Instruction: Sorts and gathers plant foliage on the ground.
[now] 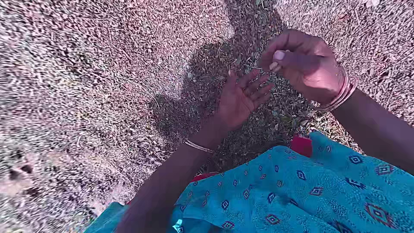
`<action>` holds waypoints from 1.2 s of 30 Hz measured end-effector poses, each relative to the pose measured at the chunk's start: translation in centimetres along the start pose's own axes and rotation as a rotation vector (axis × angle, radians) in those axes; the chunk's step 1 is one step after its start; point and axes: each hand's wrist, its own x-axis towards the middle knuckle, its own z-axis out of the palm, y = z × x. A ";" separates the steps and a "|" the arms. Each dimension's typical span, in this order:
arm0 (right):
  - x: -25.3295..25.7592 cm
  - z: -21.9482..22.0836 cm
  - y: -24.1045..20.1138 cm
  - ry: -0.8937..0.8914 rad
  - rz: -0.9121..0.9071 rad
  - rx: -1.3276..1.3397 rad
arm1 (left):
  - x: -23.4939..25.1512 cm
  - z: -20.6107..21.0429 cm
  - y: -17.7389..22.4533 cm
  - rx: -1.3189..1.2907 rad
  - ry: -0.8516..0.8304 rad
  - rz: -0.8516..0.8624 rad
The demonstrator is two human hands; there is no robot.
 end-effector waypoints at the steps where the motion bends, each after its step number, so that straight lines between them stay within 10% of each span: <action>1: 0.1 1.0 1.6 -0.109 -0.014 -0.018 | 0.0 -0.6 -0.5 -0.081 0.046 0.019; 5: -0.2 1.6 4.5 -0.077 0.070 -0.011 | -2.2 -3.7 -0.5 -0.332 0.231 0.045; 8: -0.3 -0.8 8.0 0.114 0.336 -0.571 | -2.3 -7.3 -0.7 -0.367 0.251 -0.038; 12: -4.1 3.9 12.7 -0.346 0.495 -1.098 | -3.8 -9.9 1.2 -0.317 0.324 -0.036; 16: -12.0 8.3 13.8 -0.755 0.331 -0.700 | -9.2 -10.2 5.5 -0.004 0.493 -0.068; 22: -12.7 -0.6 7.9 -0.045 0.438 -1.072 | -21.1 -11.6 9.6 0.109 0.494 -0.002; 27: -12.9 -1.1 6.7 -0.265 1.065 -1.243 | -21.9 -12.1 9.3 0.041 0.494 0.016; 30: -16.2 -0.9 9.2 -0.294 1.015 -1.364 | -23.9 -12.8 9.1 -0.088 0.363 0.016; 36: -18.8 -2.9 14.6 -0.139 1.203 -1.421 | -26.1 -10.7 10.6 -0.056 0.616 0.052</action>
